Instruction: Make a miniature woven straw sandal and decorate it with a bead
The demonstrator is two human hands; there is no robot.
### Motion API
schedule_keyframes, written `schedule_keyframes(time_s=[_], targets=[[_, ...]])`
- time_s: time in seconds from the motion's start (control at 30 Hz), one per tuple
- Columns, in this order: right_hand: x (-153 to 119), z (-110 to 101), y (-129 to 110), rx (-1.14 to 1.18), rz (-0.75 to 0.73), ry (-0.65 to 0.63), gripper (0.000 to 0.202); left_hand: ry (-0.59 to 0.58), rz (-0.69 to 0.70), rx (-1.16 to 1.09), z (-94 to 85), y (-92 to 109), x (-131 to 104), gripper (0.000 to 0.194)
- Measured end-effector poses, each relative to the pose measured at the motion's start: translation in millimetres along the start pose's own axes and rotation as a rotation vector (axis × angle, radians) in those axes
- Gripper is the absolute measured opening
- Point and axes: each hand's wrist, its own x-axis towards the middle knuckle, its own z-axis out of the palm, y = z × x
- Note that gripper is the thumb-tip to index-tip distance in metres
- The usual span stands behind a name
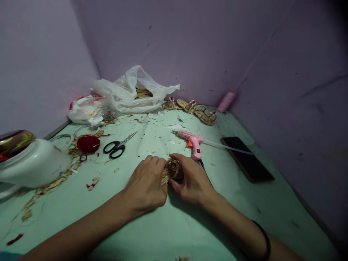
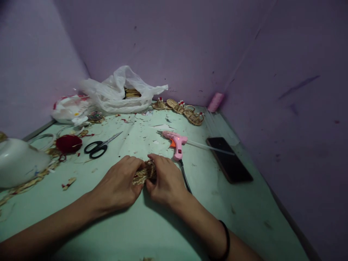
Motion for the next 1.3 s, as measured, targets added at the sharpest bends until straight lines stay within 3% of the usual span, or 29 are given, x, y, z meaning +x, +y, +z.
schedule_keyframes(time_s=[0.2,0.33,0.47,0.57,0.63,0.7,0.8,1.1,1.2,1.3], targets=[[-1,-13,2,0.048,0.05,-0.077,0.071,-0.062,-0.161,-0.178,-5.2,-9,3,0.03],[-8,-20,3,0.157,0.264,-0.067,0.068,-0.05,-0.329,-0.481,-2.9,-17,8,0.04],[-9,-19,3,0.516,0.35,-0.028,0.063,-0.063,-0.477,-0.996,-4.0,-15,13,0.042],[-2,-21,0,0.876,0.353,0.186,0.056,0.05,-0.527,-1.323,-6.3,-9,15,0.043],[2,-23,-3,1.129,0.427,0.248,0.048,0.141,-0.5,-1.416,-4.1,-5,14,0.048],[6,-25,-5,1.319,0.552,0.221,0.038,0.186,-0.462,-1.422,1.4,-3,13,0.051],[8,-23,-4,1.423,0.694,0.212,0.033,0.167,-0.429,-1.401,10.9,0,12,0.051],[6,-16,-2,1.445,0.653,0.085,0.031,0.107,-0.357,-1.323,24.4,-1,12,0.039],[6,-14,-2,1.43,0.674,0.072,0.033,0.079,-0.403,-1.161,23.7,-5,12,0.025],[6,-13,-1,1.429,0.69,0.057,0.033,0.099,-0.392,-0.83,15.7,-3,8,0.022]])
